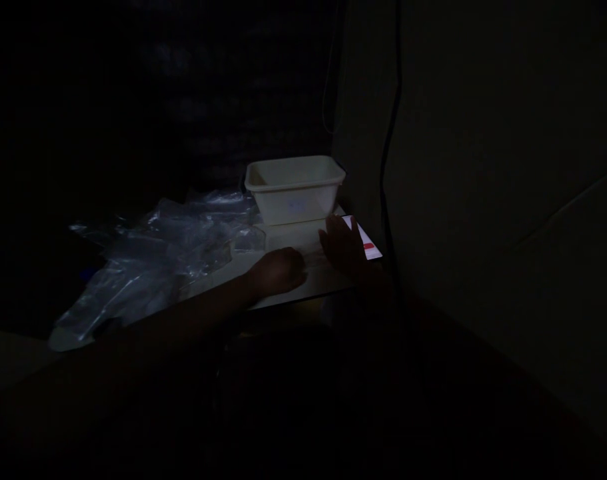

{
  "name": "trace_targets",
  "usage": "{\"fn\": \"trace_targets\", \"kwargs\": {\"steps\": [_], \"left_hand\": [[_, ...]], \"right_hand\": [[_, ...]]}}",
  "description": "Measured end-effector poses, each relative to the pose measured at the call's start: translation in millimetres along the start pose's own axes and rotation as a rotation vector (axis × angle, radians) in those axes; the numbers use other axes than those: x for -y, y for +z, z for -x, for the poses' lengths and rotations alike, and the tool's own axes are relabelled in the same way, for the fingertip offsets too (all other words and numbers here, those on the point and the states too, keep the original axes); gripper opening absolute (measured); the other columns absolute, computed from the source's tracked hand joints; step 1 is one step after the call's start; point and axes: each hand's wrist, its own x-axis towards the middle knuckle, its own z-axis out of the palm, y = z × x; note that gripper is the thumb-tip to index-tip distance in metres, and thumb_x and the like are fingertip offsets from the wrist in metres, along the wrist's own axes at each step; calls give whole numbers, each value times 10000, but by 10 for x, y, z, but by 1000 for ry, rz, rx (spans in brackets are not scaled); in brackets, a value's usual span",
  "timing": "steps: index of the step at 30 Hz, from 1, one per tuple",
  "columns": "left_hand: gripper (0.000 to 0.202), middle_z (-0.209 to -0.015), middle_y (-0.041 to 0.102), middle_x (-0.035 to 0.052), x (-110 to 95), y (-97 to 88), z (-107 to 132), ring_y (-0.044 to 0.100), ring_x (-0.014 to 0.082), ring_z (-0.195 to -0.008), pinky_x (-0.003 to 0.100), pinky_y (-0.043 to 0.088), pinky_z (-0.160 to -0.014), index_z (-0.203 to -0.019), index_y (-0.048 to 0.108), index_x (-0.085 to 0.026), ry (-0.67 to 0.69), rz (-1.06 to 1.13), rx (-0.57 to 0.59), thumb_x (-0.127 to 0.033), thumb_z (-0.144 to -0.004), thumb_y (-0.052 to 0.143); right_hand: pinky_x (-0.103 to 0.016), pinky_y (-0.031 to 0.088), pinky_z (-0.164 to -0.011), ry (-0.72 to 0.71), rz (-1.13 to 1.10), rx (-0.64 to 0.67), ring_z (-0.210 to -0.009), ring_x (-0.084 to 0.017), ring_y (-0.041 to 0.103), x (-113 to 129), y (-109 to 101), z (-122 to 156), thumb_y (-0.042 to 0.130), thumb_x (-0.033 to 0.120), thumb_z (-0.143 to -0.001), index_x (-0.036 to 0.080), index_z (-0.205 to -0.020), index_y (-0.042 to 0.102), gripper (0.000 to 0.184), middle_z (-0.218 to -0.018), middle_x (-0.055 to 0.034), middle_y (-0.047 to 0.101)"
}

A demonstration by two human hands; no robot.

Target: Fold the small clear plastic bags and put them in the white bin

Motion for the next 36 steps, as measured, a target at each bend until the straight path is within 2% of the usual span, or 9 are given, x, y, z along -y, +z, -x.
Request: {"fn": "trace_targets", "kwargs": {"steps": [3,7,14,20,25,32,34,36], "left_hand": [[286,-812,611,107,-93,12,-43,562,196,-758,286,434,-608,-782,616,-112,-5,-65,59,-253,-756,368],[288,-772,619,112,-133,16,-79,575,203,-733,288,425,-581,-762,630,-115,-23,-99,83,-234,-754,367],[292,-820,618,139,-140,16,-90,571,237,-788,324,427,-631,-812,629,-98,-94,-48,103,-231,-739,380],[265,-852,613,153,-121,41,-86,565,249,-821,328,429,-650,-822,622,-95,-121,19,128,-180,-722,391],[257,-814,614,159,-157,48,-100,571,249,-812,327,431,-647,-809,616,-79,-112,3,127,-115,-722,377],[265,-831,609,155,-175,30,-98,567,243,-824,327,433,-653,-822,613,-76,-124,13,121,-120,-741,364],[250,-821,611,144,-139,-6,-91,568,236,-808,323,431,-655,-798,616,-83,-174,74,86,-176,-744,390],[219,-791,616,113,-64,-54,-84,570,216,-771,311,426,-661,-745,618,-106,-238,215,19,-233,-720,441]], "right_hand": [[-479,217,-946,11,-7,19,-1142,-238,367,4,-17,4,162,286,-864,57,-1132,426,441,-1174,-172,481],[-468,200,-954,12,-10,54,-1147,-232,357,25,-57,3,141,295,-866,48,-1134,420,459,-1176,-175,478],[-452,187,-966,43,-27,83,-1171,-230,328,27,-78,2,127,302,-865,46,-1156,399,473,-1205,-175,448],[-498,191,-945,11,-91,57,-1160,-242,341,12,-62,3,150,305,-861,87,-1154,401,444,-1195,-161,463],[-485,205,-954,21,-100,63,-1149,-242,358,35,-53,-7,174,294,-858,77,-1154,407,436,-1182,-173,470],[-500,194,-957,-6,-114,74,-1146,-247,363,54,-75,14,155,282,-858,58,-1112,440,442,-1171,-185,478],[-499,191,-959,-15,-140,67,-1146,-247,363,13,-51,14,139,282,-858,64,-1083,463,451,-1178,-179,473],[-480,245,-941,-18,-226,63,-1125,-236,390,-69,-3,-11,126,285,-856,89,-1068,476,454,-1170,-164,485]]}}
